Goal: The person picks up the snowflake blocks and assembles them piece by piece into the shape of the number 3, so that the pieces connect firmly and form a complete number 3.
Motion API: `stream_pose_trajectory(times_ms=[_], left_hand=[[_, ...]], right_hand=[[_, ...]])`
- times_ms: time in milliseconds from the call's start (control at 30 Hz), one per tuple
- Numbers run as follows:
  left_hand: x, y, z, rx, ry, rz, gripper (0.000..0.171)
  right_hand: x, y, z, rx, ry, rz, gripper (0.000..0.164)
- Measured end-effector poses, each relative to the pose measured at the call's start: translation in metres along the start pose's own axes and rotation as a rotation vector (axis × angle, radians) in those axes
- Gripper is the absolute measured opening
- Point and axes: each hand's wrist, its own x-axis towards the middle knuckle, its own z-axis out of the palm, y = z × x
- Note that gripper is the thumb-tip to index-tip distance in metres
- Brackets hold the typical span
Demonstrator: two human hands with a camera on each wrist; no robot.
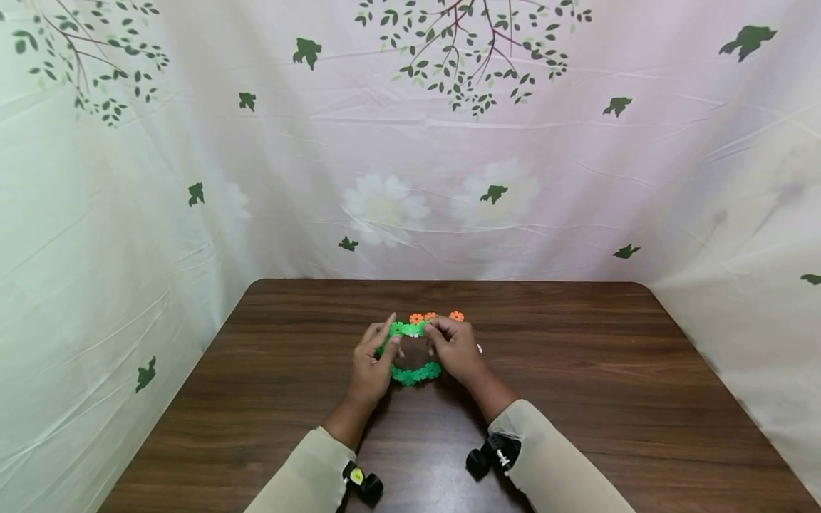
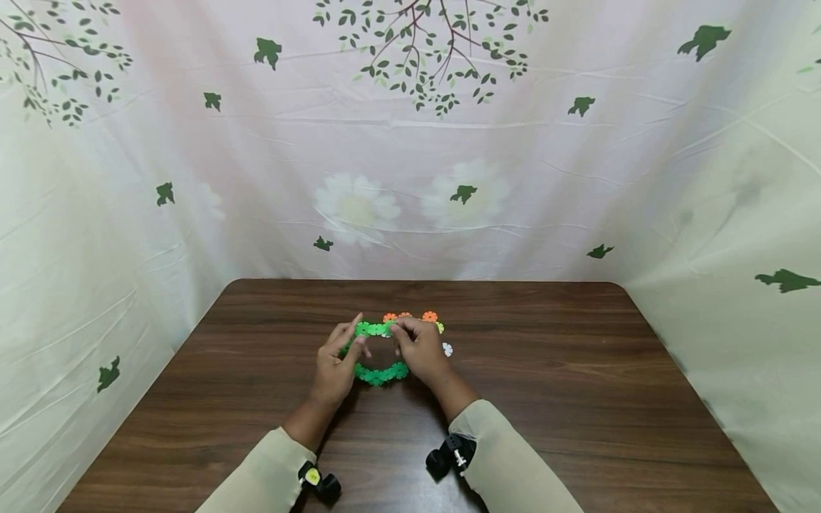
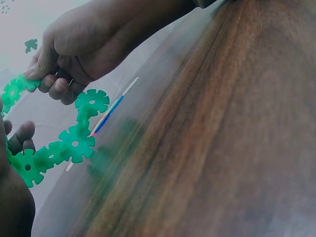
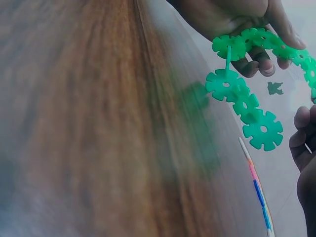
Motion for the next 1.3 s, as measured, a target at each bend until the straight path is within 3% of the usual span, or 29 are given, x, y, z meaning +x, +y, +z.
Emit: stream_pose_trajectory(times_ms=[400, 867, 1100, 1300], left_hand=[[-0.0004, 0.0008, 0.0023, 0.001, -0.008, 0.013, 0.048], [-0.0023, -0.0026, 0.0029, 0.003, -0.021, 0.044, 0.048], [-0.0021, -0.0015, 0.002, -0.071, 0.012, 0.061, 0.044], [-0.0004, 0.0028, 0.0006, -0.167, 0.085, 0.073, 0.035]], right_hand=[[-0.0011, -0.0045, -0.0013, -0.012, 0.019, 0.102, 0.026], [-0.0014, -0.0035, 0.0004, -0.038, 0.03, 0.125, 0.021], [-0.0008, -0.0039, 0.0005, -0.057, -0.012, 0.087, 0.023], [-0.0003, -0.0049, 0.0027, -0.034, -0.038, 0.083, 0.022]])
